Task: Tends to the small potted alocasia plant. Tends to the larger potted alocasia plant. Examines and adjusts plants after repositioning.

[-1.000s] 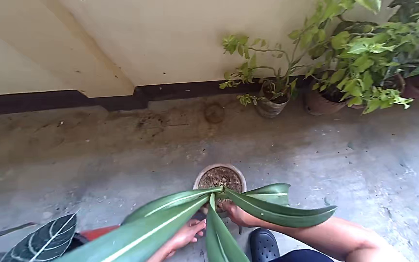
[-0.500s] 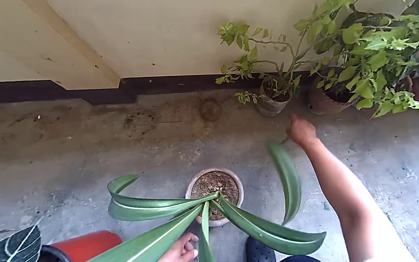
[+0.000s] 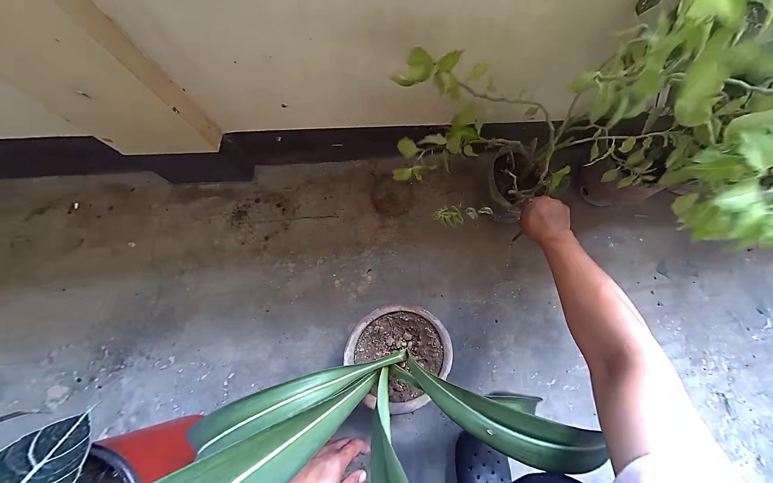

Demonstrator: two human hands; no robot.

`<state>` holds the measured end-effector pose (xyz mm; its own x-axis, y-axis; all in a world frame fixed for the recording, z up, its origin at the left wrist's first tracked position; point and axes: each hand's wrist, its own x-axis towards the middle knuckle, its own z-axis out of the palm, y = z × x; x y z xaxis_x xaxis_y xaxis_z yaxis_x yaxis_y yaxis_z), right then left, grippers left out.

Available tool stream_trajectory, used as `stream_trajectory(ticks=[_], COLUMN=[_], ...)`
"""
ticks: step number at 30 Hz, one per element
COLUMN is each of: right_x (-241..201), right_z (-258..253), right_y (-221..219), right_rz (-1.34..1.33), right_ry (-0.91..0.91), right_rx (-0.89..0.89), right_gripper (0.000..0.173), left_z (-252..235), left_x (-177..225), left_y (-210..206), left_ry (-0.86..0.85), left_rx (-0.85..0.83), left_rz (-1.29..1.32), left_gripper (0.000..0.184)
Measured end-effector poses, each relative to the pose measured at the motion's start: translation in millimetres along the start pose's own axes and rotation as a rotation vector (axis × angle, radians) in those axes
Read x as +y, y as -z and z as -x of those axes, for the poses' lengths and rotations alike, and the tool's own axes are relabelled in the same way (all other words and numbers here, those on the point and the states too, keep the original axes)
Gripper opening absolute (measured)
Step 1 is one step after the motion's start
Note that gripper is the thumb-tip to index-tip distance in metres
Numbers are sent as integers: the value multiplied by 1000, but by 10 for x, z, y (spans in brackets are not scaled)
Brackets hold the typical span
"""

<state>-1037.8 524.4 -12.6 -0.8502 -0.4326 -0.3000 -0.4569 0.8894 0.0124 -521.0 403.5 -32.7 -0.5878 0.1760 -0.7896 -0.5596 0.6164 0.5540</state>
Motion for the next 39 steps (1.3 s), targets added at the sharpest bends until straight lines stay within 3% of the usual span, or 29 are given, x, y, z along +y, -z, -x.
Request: stream_trajectory(ticks=[3,7,10,13,19,22,25,30,35,39], right_x=[58,116,176,327,676,626,623,424,728,1000], right_z=[321,1130,1675,2007,1703,1384,1116,944,1168,1691], right_y=[-57,-264,-399,-419,-430,-305,-251,-246,-259,-215], right_rz=[61,60,9,-86,-162,-159,-121,-60,-121,-54], right_ry=[90,164,110,52,41,-44,101,71,94,-24], right_rx=[-8,-14,-172,-207,-60,-92,-73,-72,-64,-301], right_gripper=[27,24,33,34,34,38,40,44,27,14], left_z=[-6,-15,5,57,77,108,139,139,168,156], left_x=[-68,-87,-65,-15,3,23,30,-11,-58,-47], left_y=[-33,-30,-4,17,18,8,6,-50,-21,44], left_ry=[-20,-30,-38,-57,-72,-99,-90,-67,-91,-72], left_rx=[-16,10,24,48,52,58,63,43,86,63], left_rz=[-57,-95,-115,-117,-211,-230,-221,-255,-268,-241], left_gripper=[47,45,44,43,43,43,42,43,41,39])
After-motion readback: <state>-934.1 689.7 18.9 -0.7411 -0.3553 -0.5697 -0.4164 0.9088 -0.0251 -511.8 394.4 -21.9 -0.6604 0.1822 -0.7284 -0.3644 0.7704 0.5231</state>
